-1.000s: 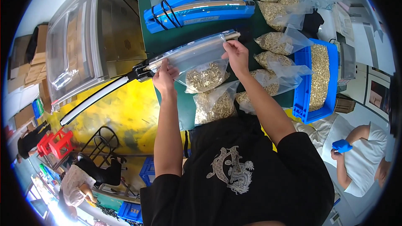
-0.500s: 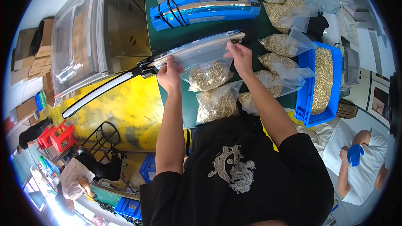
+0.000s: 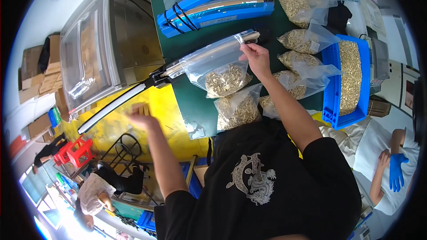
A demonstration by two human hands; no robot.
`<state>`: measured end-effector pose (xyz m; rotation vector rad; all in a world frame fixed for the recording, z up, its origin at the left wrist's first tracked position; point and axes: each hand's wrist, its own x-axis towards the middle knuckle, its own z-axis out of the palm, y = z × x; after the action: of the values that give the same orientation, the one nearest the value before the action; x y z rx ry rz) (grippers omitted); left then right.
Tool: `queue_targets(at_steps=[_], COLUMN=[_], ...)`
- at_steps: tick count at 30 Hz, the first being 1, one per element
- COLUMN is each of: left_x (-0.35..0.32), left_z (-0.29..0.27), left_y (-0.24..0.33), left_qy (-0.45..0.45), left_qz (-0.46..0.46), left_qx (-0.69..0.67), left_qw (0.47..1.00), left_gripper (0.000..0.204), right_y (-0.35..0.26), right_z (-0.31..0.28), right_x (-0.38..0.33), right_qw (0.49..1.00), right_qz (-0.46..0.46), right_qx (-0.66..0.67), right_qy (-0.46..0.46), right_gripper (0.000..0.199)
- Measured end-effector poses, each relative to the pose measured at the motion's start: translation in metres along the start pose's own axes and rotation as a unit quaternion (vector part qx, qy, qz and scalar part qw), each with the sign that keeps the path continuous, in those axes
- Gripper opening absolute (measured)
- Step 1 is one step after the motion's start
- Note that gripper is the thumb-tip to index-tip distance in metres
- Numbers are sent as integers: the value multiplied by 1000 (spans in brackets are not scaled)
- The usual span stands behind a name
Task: Sealing individual plastic bags filled with grain or feed using a manual impulse sealer.
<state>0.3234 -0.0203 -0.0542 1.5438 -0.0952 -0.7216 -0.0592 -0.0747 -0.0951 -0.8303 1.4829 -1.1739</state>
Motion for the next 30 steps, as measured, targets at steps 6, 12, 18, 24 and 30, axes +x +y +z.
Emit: queue_targets(at_steps=[6, 12, 18, 24, 30], left_x=[60, 37, -47, -173, -210], left_z=[-18, -4, 87, 238, 306], left_y=[128, 180, 197, 103, -28], left_qy=[107, -55, -395, -627, -499], left_qz=[8, 223, 469, 448, 474], left_qx=[-297, -234, 7, 176, 491], left_qw=[949, 945, 790, 612, 534], left_gripper=[97, 84, 76, 41, 55], right_y=[6, 5, 13, 4, -6], right_z=[-1, 1, 3, -4, -2], right_x=[1, -1, 4, 3, 0], right_qw=[1000, 1000, 998, 1000, 999], right_qz=[-7, 1, -13, 3, 37], right_qx=[13, 14, 47, 11, -13], right_qy=[1, 6, 28, 17, -11], right_gripper=[24, 22, 24, 27, 26])
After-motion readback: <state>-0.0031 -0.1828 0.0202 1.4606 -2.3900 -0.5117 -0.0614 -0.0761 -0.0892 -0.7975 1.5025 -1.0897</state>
